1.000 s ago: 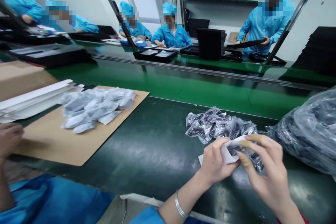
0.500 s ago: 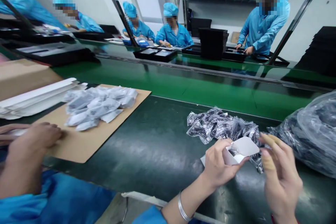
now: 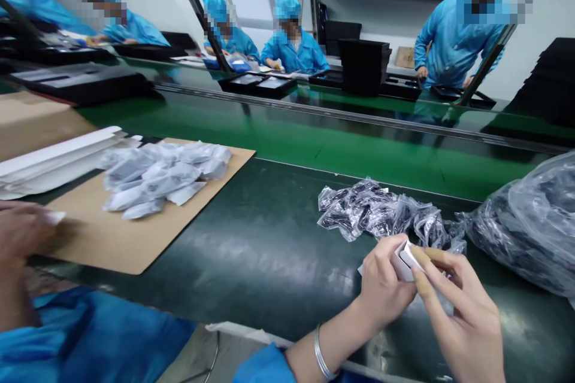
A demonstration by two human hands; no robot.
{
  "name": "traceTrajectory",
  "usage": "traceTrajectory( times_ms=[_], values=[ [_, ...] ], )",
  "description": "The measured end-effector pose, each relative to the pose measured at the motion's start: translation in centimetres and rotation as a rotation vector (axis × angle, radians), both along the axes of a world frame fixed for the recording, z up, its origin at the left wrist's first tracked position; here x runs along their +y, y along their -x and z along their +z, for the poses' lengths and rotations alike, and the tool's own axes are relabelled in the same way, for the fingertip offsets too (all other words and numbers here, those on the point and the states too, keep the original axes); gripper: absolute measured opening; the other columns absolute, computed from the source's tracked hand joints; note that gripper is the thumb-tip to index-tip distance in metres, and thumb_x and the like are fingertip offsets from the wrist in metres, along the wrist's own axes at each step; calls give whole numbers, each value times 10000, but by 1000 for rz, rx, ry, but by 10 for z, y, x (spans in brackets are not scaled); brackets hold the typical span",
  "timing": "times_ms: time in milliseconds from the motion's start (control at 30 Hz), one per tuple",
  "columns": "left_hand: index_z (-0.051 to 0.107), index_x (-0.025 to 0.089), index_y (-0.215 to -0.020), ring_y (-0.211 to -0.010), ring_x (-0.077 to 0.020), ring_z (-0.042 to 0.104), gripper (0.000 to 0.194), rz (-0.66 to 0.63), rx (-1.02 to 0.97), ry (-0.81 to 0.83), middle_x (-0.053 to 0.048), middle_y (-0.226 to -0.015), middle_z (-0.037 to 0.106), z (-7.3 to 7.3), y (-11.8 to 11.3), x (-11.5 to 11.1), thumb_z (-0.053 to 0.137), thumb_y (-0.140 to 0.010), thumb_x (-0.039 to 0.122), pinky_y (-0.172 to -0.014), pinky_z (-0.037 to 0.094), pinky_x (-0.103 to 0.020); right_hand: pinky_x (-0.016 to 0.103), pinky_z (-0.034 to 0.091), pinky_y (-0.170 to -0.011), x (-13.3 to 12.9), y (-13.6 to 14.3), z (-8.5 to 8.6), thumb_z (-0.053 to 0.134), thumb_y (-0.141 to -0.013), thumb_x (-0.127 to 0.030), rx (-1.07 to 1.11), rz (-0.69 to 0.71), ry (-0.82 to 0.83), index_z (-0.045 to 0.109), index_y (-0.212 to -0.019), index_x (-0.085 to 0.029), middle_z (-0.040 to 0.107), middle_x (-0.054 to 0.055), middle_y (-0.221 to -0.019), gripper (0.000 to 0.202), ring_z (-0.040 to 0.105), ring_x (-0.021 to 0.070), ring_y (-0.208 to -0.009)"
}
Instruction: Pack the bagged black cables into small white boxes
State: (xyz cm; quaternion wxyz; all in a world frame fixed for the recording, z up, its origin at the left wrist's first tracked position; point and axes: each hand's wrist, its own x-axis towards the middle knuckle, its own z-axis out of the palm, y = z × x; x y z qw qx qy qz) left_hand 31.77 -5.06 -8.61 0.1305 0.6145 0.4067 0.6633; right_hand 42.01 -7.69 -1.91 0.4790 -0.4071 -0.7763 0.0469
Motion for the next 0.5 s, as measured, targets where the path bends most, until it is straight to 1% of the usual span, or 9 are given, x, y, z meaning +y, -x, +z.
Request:
traceTrajectory(
  times_ms=[133,233,300,333,367,433,467,500],
  values=[
    [340,209,-1311,-852,-209,697,540,37,57,-12,-100,-1044,652,7,0,-4,659,-885,302,-714,626,-360,306,501,-775,-4,4,3,575,-887,-71,-166,-34,-109,617,-1216,-169,593,110,-1129,346,575,174,-976],
    [336,209,-1323,-851,-189,689,452,47,81,-17,-93,-1040,650,13,1,-6,567,-949,317,-733,618,-345,367,474,-817,-8,7,5,551,-898,-105,-323,-63,-169,626,-1172,-132,613,120,-1112,285,547,218,-993],
    [328,218,-1327,-870,-181,684,395,50,96,-19,-84,-1042,652,13,2,-5,499,-979,295,-751,610,-339,367,468,-850,-9,5,4,551,-894,-100,-382,-57,-174,622,-1177,-130,627,108,-1108,293,539,220,-1011],
    [319,221,-1330,-874,-180,682,395,35,106,-25,-79,-1044,653,12,4,-4,489,-981,287,-752,607,-336,353,474,-857,-8,1,4,555,-893,-101,-378,-50,-156,617,-1200,-143,625,101,-1119,316,541,212,-1020],
    [306,218,-1337,-888,-185,682,414,3,130,-24,-83,-1065,653,10,5,-3,495,-975,288,-754,604,-338,333,483,-856,-7,-5,2,560,-898,-116,-352,-54,-123,615,-1226,-168,616,94,-1136,337,548,200,-1020],
    [305,202,-1346,-952,-212,679,471,-122,264,16,-106,-1130,651,5,9,0,533,-947,304,-783,600,-358,291,507,-804,-5,-21,-2,555,-927,-210,-248,-118,12,607,-1277,-228,604,81,-1144,355,582,169,-961],
    [333,193,-1336,-970,-224,675,468,-199,376,44,-112,-1147,655,2,11,0,548,-932,296,-790,597,-364,276,516,-749,-5,-31,-5,534,-947,-287,-187,-172,136,591,-1312,-249,615,75,-1112,371,601,155,-888],
    [378,184,-1311,-965,-231,673,439,-273,508,61,-110,-1140,665,-1,12,0,555,-919,274,-783,594,-366,267,518,-693,-7,-41,-9,502,-963,-371,-127,-222,301,565,-1353,-256,636,66,-1052,412,609,146,-803]
  ],
)
